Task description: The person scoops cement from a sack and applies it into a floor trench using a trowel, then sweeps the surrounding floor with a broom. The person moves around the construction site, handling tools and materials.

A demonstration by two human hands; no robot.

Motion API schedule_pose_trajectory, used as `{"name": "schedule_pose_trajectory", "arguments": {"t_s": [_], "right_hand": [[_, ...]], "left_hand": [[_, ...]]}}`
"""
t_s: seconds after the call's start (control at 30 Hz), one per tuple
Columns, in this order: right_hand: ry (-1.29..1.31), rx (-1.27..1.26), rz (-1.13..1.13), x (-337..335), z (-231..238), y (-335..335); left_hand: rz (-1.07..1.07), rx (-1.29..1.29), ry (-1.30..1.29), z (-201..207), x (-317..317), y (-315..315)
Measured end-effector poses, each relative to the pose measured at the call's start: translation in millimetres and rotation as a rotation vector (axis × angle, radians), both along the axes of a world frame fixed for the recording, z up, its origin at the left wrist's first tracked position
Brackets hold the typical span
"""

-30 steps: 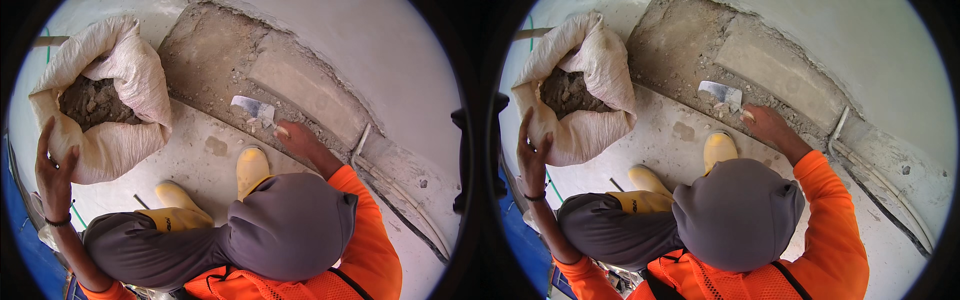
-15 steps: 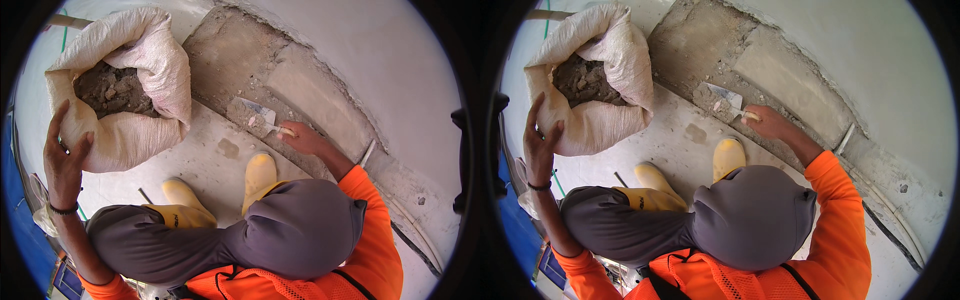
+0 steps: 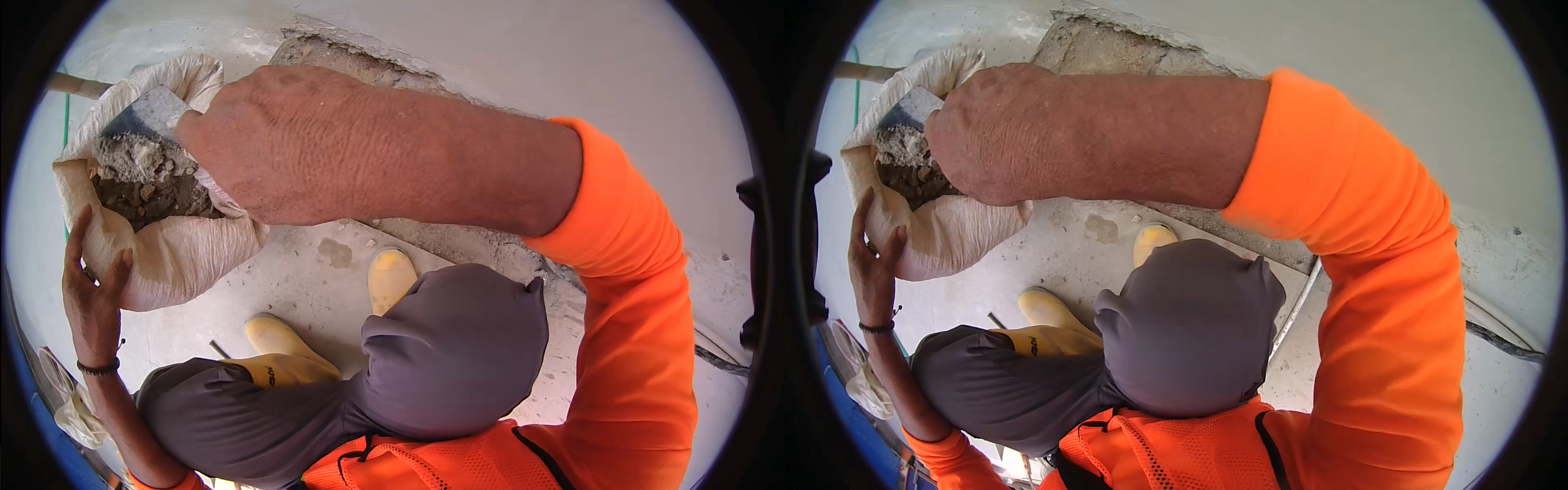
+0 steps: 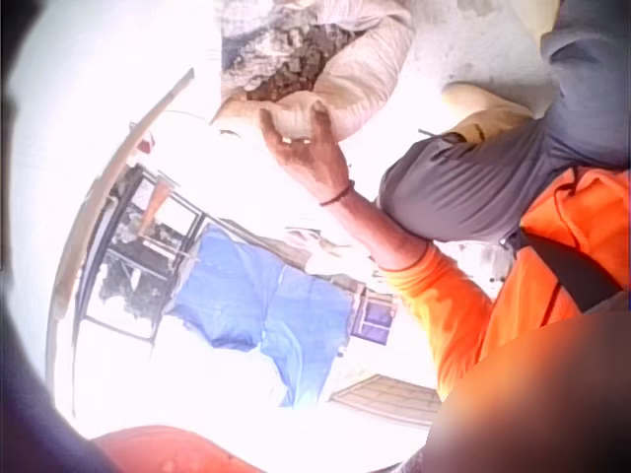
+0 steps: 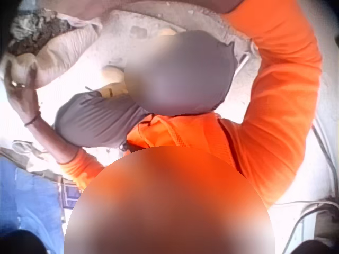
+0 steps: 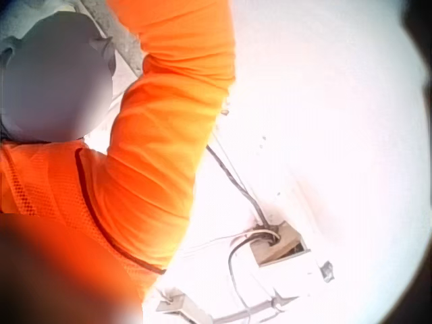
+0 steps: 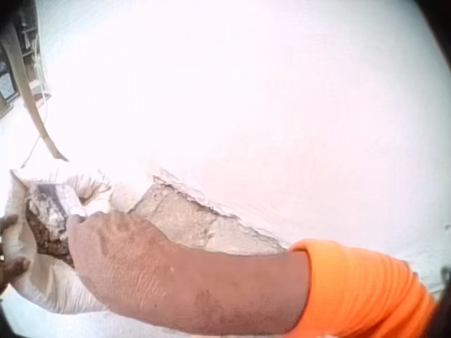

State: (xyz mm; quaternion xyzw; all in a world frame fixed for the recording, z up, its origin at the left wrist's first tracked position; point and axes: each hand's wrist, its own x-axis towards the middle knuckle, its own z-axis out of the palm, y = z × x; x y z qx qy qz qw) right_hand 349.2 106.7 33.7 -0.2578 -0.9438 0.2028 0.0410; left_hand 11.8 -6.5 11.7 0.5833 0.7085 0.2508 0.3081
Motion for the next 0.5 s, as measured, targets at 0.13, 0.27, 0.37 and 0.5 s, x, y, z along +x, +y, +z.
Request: {"name": "schedule_pose_trajectory", "arguments": {"t_s": [0.13, 0.27, 0.37, 0.5], "right_hand": [[0.158, 0.36, -0.269, 61, -40, -1], [-0.22, -0.061, -0.604, 185, -91, -66], [-0.548, -0.234, -0.551, 227, -134, -146], [-0.368, -0.158, -0.308, 202, -195, -197]], "left_hand": [[-0.039, 0.021, 0.166, -4, -22, -9], [-0.094, 0.004, 0.315, -8, -34, -10], [-0.105, 0.014, 0.287, -11, -24, -1], [-0.066, 0.014, 0.218, -9, 1, 14]]}}
